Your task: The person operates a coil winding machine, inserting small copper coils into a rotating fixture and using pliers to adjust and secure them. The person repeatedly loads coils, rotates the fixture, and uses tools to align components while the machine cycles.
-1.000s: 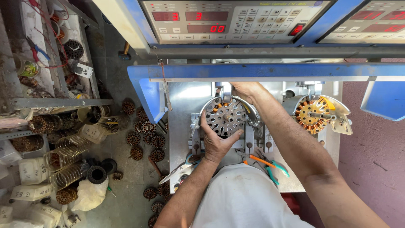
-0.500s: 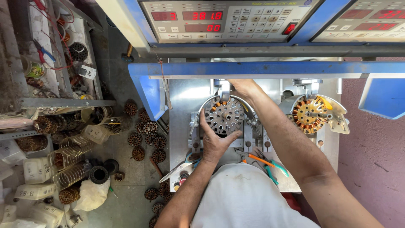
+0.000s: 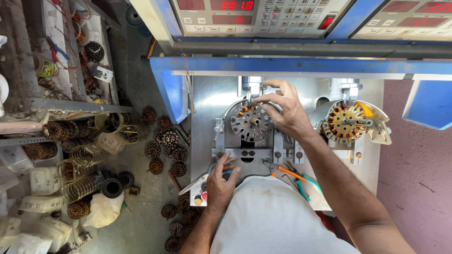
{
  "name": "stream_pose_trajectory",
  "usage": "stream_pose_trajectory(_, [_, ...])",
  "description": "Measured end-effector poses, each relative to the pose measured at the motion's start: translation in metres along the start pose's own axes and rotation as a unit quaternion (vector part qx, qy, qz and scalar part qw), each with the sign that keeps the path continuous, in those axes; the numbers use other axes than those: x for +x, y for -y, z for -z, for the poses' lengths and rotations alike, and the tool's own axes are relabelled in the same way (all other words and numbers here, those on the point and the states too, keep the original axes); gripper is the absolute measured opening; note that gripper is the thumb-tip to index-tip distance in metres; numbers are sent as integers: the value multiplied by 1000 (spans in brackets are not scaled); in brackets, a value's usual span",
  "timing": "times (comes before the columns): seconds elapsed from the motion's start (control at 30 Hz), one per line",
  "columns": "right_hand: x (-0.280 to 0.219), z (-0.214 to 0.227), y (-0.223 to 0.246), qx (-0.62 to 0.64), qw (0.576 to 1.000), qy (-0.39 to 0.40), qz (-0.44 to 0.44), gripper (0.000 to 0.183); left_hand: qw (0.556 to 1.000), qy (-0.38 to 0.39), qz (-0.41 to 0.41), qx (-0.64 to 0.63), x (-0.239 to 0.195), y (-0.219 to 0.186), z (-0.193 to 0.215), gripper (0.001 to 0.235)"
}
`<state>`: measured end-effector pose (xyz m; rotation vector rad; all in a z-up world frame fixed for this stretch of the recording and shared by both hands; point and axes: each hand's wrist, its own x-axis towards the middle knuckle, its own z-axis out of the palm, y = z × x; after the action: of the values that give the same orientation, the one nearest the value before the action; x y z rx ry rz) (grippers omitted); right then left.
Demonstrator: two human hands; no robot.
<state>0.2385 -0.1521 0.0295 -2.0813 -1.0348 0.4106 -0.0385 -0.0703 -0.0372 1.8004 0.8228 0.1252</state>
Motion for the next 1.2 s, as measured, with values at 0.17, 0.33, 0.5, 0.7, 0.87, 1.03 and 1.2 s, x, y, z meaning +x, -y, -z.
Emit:
stream_pose_trajectory(0.17, [14, -11, 9, -53, 998, 34, 14, 21, 1000, 2, -10, -3, -6, 0, 2, 56])
stream_pose_trajectory(0.33, [8, -5, 9, -43, 999, 19, -9, 5, 1000, -2, -18, -23, -12, 0, 7, 54])
stream_pose_trajectory(0.5, [-2, 11, 18, -25, 999, 19, -14, 9, 999, 7, -7, -36, -14, -2, 10, 53])
stream_pose_trajectory(0.7, [2, 17, 32, -7, 999, -3, -41, 13, 998, 2, -51, -26, -8, -16, 10, 48])
stream_pose_trajectory(0.87, [8, 15, 33, -26, 998, -5, -54, 13, 990, -26, -142, 3, 6, -35, 15, 42])
stream_pose_trajectory(1.03, [12, 16, 31, -22, 999, -22, -32, 11, 961, -85, -259, 55, 32, -62, 19, 31])
stream_pose_trajectory(1.2, [16, 19, 28, -9, 1000, -12, -19, 11, 933, -109, -319, 126, 79, -93, 14, 23])
